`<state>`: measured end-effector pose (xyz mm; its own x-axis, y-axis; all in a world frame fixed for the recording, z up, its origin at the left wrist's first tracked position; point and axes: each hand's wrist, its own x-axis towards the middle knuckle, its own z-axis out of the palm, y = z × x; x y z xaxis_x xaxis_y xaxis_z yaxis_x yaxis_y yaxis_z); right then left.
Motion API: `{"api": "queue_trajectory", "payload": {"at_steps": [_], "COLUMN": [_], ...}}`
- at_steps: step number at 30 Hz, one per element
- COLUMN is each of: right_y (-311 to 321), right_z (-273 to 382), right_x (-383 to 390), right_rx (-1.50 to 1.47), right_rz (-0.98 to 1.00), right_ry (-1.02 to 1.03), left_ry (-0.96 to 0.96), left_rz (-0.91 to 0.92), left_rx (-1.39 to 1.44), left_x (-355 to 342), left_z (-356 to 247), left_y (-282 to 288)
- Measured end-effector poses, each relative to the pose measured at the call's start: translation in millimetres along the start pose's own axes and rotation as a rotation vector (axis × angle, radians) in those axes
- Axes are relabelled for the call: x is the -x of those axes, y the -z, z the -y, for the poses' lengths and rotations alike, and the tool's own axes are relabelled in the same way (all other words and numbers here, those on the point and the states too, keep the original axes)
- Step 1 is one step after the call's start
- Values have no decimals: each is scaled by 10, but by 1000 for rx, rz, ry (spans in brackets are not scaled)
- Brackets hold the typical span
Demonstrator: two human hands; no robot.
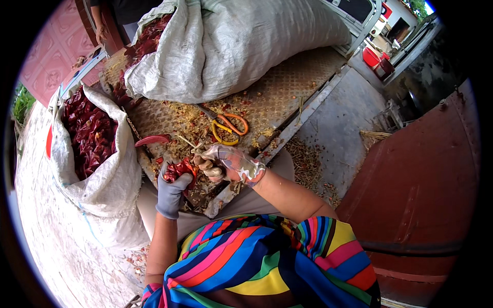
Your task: The person cuts the stems off dried red peppers by hand and using shears on the bed of a small truck, placing processed peppers into a separate bag.
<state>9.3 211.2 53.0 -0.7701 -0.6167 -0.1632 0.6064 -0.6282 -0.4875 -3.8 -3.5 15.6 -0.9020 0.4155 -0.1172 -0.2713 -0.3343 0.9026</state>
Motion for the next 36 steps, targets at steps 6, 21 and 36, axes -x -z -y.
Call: {"api": "queue_trajectory", "payload": {"at_steps": [6, 21, 36], "right_y": [-10, -332, -370], "right_z": [-66, -205, -252], "right_x": [-121, -114, -108], "right_rx": [622, 1827, 888], "right_rz": [-189, -448, -640], "right_ry": [266, 648, 437], "left_ry": [31, 227, 251], "left_rz": [25, 15, -15], "left_rx": [150, 171, 286], "left_x": [-14, 64, 84], "left_z": [-37, -88, 30], "left_y": [-206, -121, -145]}}
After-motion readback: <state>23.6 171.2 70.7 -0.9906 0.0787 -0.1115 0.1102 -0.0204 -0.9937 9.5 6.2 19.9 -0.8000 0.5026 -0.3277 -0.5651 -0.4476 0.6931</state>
